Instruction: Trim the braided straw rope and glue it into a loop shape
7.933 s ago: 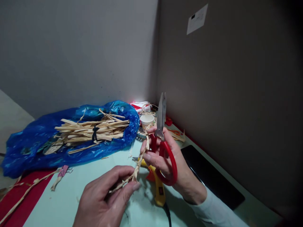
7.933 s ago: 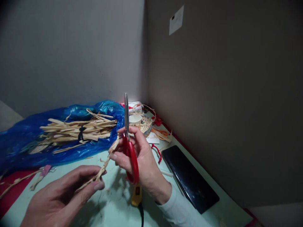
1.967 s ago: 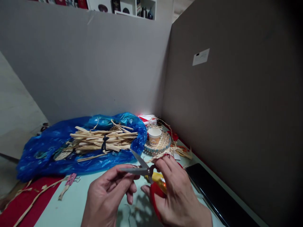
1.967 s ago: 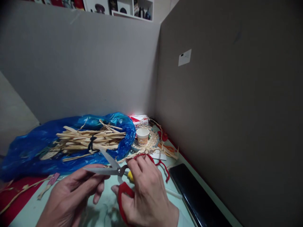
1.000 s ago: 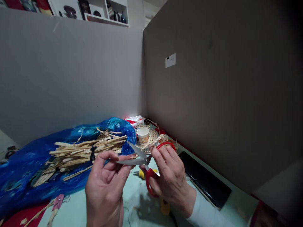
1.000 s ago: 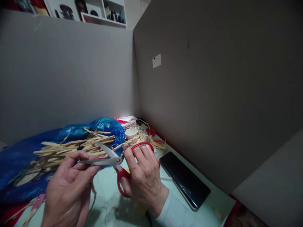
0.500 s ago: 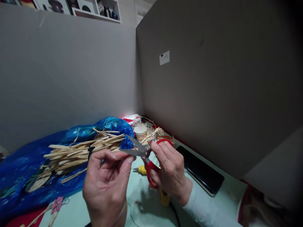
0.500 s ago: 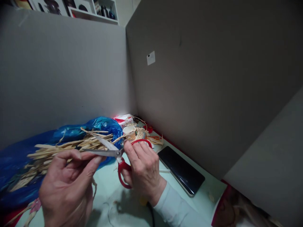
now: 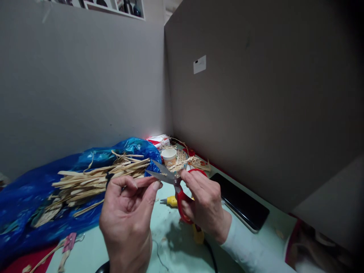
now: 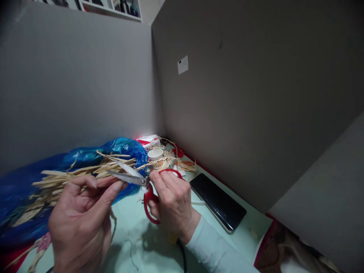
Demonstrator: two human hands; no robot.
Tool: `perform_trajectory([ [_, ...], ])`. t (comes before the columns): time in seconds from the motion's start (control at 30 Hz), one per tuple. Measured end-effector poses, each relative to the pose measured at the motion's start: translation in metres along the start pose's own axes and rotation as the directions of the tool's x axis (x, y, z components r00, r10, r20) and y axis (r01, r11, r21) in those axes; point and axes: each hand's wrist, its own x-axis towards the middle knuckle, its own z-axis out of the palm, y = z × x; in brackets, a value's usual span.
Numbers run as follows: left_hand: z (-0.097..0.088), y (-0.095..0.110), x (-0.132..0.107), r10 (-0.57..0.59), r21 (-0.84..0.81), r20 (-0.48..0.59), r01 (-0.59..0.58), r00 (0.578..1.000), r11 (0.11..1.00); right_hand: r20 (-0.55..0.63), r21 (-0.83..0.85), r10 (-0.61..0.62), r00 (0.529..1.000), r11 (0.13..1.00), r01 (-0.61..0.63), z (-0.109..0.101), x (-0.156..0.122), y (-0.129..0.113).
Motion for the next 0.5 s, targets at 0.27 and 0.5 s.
perform_trajectory([
  [0.27, 0.003, 0.004, -0.004, 0.065, 0.117, 0.024, -0.067, 0.998, 0.991, 0.061, 0.214, 0.249, 0.967, 0.943, -0.257, 0.003, 0.009, -0.005],
  [0.5, 0.001, -0.007, -0.010, 0.252, 0.262, 0.069, -0.262, 0.965, 0.929, 0.488, 0.776, 0.513, 0.706, 0.115, -0.620, -0.003, 0.043, -0.015],
])
